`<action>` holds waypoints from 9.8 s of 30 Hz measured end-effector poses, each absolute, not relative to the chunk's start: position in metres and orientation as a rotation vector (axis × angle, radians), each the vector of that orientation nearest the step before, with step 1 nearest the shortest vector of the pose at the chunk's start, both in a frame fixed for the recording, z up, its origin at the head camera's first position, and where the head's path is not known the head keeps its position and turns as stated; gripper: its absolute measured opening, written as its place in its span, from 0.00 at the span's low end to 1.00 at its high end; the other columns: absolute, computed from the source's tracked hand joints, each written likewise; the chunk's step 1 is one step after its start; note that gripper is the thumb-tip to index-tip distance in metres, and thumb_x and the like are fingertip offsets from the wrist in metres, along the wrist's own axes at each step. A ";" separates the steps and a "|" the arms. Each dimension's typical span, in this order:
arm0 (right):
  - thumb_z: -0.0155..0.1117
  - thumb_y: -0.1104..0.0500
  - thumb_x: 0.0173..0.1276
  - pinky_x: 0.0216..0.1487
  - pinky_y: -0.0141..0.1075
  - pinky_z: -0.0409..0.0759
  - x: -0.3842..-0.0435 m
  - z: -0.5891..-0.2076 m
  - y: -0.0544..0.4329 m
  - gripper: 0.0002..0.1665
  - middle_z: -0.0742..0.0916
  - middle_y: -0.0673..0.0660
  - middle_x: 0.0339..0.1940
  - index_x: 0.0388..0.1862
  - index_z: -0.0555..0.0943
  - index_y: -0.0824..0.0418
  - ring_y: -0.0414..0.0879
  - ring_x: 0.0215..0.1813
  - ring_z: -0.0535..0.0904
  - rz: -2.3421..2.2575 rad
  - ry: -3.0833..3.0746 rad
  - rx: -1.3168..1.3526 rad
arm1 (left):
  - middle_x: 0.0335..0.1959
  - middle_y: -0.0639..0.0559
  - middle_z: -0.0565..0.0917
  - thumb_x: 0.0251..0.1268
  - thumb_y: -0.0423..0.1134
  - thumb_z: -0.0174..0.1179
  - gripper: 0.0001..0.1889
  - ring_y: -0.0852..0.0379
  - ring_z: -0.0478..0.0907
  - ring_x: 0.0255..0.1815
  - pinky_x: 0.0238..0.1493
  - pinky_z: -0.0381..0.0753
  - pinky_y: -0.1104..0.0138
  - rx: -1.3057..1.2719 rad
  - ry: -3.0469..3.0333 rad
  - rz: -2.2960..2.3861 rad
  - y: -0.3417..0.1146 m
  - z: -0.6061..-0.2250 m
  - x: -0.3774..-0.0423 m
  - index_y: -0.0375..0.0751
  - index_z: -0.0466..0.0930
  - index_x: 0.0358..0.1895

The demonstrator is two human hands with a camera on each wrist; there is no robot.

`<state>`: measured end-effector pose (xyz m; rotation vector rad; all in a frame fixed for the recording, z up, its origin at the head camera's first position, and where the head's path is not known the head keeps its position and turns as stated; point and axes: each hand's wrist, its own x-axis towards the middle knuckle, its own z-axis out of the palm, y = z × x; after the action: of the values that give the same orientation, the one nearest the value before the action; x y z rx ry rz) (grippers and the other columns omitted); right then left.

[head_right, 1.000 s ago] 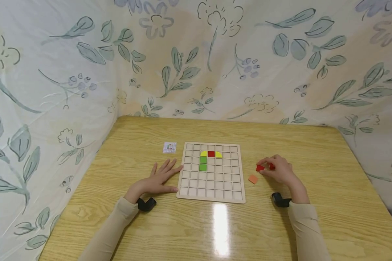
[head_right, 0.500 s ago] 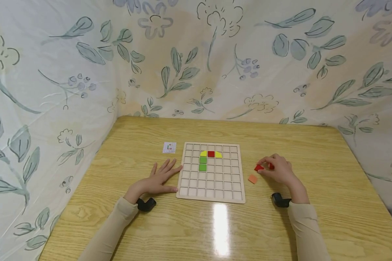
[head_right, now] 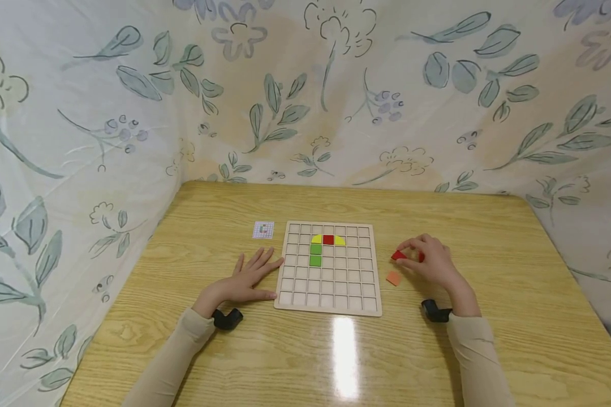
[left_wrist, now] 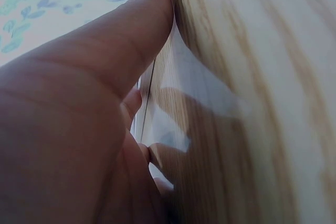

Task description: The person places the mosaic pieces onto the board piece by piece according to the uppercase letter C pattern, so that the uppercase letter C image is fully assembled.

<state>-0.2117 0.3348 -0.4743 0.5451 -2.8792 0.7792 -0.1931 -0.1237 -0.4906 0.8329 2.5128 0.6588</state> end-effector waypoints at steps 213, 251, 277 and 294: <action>0.68 0.57 0.57 0.44 0.48 0.61 -0.212 -0.467 0.174 0.03 0.79 0.49 0.32 0.30 0.82 0.49 0.43 0.35 0.72 0.885 -3.067 0.744 | 0.75 0.51 0.31 0.61 0.63 0.53 0.43 0.50 0.22 0.74 0.64 0.16 0.43 0.827 2.534 0.648 -0.122 -0.492 -0.190 0.61 0.40 0.74; 0.72 0.58 0.54 0.34 0.37 0.71 -0.189 -0.465 0.276 0.16 0.78 0.57 0.34 0.43 0.84 0.58 0.49 0.36 0.73 0.896 -2.997 0.641 | 0.76 0.49 0.32 0.61 0.61 0.54 0.43 0.48 0.22 0.74 0.64 0.15 0.42 0.837 2.519 0.673 -0.123 -0.489 -0.188 0.58 0.41 0.75; 0.71 0.50 0.54 0.31 0.41 0.63 -0.169 -0.475 0.316 0.21 0.78 0.57 0.39 0.45 0.81 0.57 0.49 0.37 0.71 0.721 -3.046 0.526 | 0.75 0.50 0.31 0.61 0.62 0.53 0.43 0.49 0.22 0.74 0.64 0.15 0.43 0.832 2.523 0.649 -0.123 -0.487 -0.187 0.59 0.41 0.74; 0.68 0.53 0.58 0.41 0.57 0.61 -0.165 -0.478 0.323 0.16 0.80 0.56 0.38 0.43 0.81 0.59 0.48 0.37 0.71 0.657 -3.036 0.523 | 0.75 0.51 0.31 0.61 0.63 0.52 0.43 0.50 0.21 0.74 0.64 0.15 0.43 0.840 2.525 0.629 -0.122 -0.490 -0.188 0.60 0.39 0.74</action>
<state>-0.1654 0.3225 -0.4781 0.5232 -3.0359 0.6568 -0.1876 -0.1222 -0.4896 0.8399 2.5254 0.6290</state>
